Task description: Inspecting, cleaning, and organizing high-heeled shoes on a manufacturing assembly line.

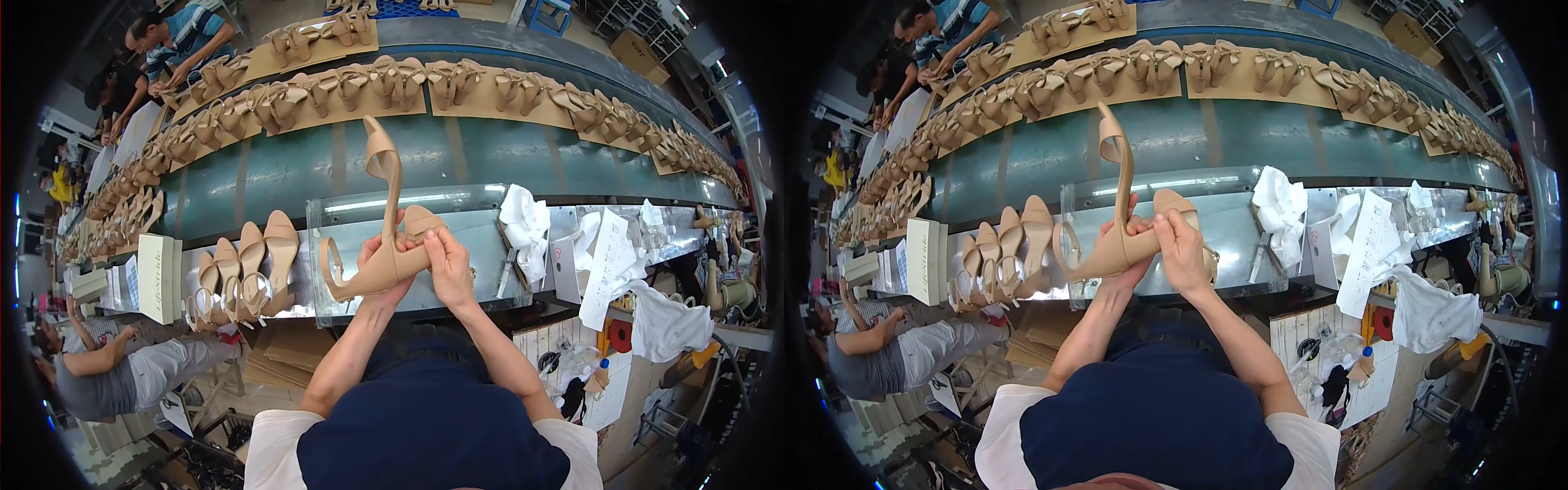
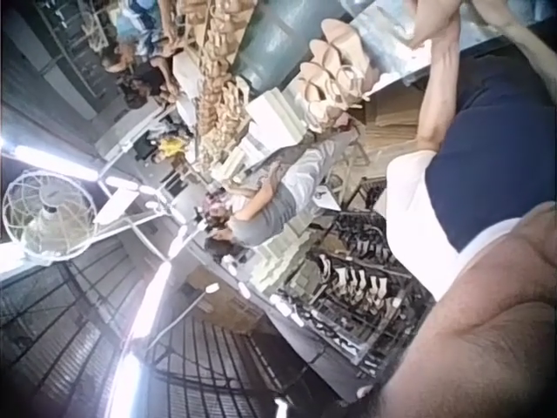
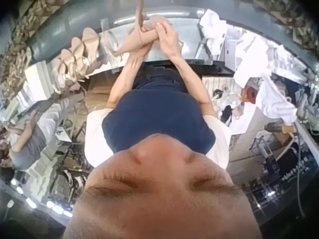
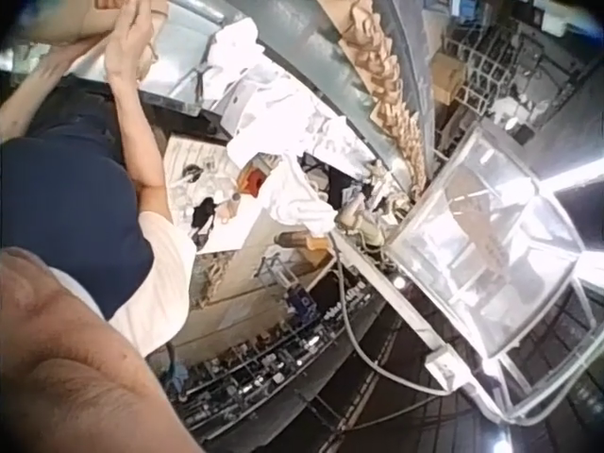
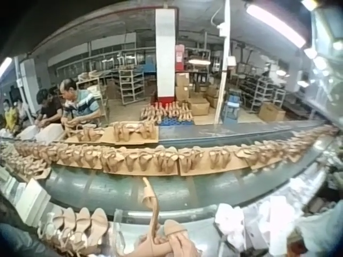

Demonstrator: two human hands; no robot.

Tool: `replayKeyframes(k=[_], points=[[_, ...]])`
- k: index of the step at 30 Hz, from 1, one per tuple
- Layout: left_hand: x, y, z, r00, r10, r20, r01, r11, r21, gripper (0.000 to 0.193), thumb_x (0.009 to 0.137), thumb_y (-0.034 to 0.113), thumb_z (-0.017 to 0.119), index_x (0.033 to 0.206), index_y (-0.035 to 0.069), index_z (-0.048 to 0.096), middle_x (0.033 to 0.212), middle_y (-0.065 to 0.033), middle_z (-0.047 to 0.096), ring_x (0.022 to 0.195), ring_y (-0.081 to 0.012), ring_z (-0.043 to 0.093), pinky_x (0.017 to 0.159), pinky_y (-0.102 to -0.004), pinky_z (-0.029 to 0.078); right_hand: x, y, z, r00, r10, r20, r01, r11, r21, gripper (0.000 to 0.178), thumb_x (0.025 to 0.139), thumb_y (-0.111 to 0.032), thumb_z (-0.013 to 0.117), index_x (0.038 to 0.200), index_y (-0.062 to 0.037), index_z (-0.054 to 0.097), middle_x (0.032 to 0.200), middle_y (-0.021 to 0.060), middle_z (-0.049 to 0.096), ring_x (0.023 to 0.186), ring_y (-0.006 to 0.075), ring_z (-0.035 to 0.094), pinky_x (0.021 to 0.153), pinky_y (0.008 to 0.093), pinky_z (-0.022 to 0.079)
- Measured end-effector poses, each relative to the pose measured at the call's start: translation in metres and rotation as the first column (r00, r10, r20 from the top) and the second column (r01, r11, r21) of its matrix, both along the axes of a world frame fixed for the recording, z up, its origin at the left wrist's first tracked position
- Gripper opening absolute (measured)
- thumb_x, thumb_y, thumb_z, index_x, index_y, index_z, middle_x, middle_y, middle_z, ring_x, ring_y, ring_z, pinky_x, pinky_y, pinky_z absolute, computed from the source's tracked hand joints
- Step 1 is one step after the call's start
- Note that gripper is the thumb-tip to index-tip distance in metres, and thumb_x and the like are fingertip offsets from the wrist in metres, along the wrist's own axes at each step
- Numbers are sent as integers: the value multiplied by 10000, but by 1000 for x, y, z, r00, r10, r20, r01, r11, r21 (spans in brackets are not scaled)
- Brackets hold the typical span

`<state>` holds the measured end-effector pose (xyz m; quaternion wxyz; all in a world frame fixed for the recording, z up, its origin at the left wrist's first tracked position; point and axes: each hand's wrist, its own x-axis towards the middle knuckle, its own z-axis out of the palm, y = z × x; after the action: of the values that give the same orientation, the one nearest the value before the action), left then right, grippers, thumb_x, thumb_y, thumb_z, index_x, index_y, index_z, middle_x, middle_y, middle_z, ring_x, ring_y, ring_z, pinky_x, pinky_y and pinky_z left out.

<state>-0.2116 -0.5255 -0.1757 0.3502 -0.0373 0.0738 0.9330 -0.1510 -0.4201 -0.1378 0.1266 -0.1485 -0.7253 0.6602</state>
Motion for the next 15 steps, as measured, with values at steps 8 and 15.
replayKeyframes(k=[8, 15], points=[[-3, -2, -5, 997, -41, -72, 52, 986, 158, 495, 870, 230, 387, 1303, -10, 384, 741, -67, 576, 881, -204, 551, 890, -356, 411, 14, -6, 11, 1000, 7, -31, -7, 1000, 4, 222, 946, -201, 457, 983, 0, 545, 735, 82, 599, 658, 170, 559, 597, 344, 440], [1, -18, -4, 979, -156, -128, 149, 987, -61, 477, 847, 201, 431, 1273, -13, 403, 853, -109, 586, 1005, -254, 547, 965, -406, 404, 16, 23, -4, 986, 53, 159, -29, 988, -151, 288, 953, -269, 448, 967, -10, 572, 722, 74, 596, 602, 123, 552, 528, 303, 422]])
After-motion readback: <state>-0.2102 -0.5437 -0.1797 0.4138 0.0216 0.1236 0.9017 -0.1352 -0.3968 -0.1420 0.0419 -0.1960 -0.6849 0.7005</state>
